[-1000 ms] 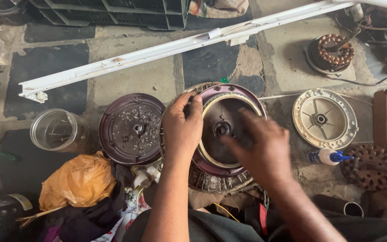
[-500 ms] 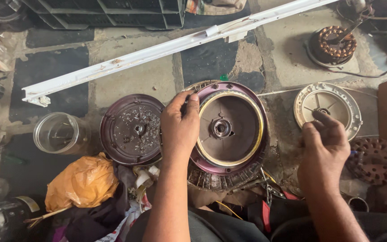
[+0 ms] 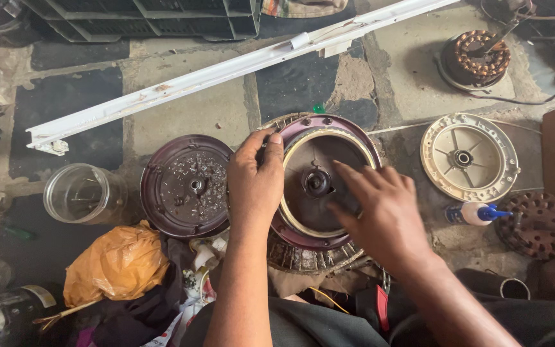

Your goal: The person assembles an electric motor by hand, inserting a cylindrical metal part into the stator, placing a circular metal ring, and fitting a copper rotor into the assembly. The person handles the stator, rotor, and metal ring, aligning and seating each component.

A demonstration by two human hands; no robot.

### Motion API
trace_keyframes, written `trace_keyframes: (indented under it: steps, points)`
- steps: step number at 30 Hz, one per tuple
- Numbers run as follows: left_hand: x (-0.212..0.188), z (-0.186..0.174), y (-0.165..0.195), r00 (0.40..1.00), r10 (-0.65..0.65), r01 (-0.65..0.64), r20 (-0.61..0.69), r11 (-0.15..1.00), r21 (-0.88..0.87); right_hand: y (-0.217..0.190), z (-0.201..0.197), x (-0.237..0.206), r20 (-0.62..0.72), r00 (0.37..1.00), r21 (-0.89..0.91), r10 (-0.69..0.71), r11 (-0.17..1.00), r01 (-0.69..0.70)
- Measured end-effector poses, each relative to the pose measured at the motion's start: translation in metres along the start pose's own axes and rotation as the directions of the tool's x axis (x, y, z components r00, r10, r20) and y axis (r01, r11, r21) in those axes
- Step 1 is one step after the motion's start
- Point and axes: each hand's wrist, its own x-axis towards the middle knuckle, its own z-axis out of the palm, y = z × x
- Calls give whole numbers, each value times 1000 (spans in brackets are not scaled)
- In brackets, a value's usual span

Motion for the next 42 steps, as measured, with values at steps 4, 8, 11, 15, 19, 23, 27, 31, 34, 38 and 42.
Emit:
trace_keyframes:
  steps: [4,8,11,15,19,23,27,31,34,38,42]
  points:
    - [1,-1,-2,993,109,-108,-43,994,28,-16,2,16,108,994,-149,14,989,2]
    - [0,1,-4,999,47,-47,-18,999,4,-21,-1,9,35,999,-121,39,992,-35]
    - [1,0,-4,1000,19,-19,-3,1000,-1,-27,4,2,8,993,-140,115,984,-113]
    - [2,1,-3,999,48,-48,-19,999,19,-30,8,1,8,985,-162,171,973,-168]
    - [2,1,-1,999,52,-52,-8,999,17,-31,8,0,-49,987,-151,154,975,-160]
    - [1,0,1,1000,-27,27,6,999,43,-31,9,0,-21,985,-94,169,981,-170]
    - [0,1,4,999,-43,43,-2,998,39,-32,10,0,-63,981,-64,182,980,-186]
    - [0,1,7,998,-56,56,-3,997,49,-32,9,1,-52,981,-39,188,981,-190]
    - [0,1,8,997,-83,83,2,995,47,-31,9,1,-26,980,-43,197,979,-198]
    - [0,2,2,991,-130,129,12,990,52,-26,12,-2,-61,980,-1,188,982,-188]
    - [5,4,-11,999,-51,51,-3,999,-9,-4,7,-10,-217,930,220,297,943,-250]
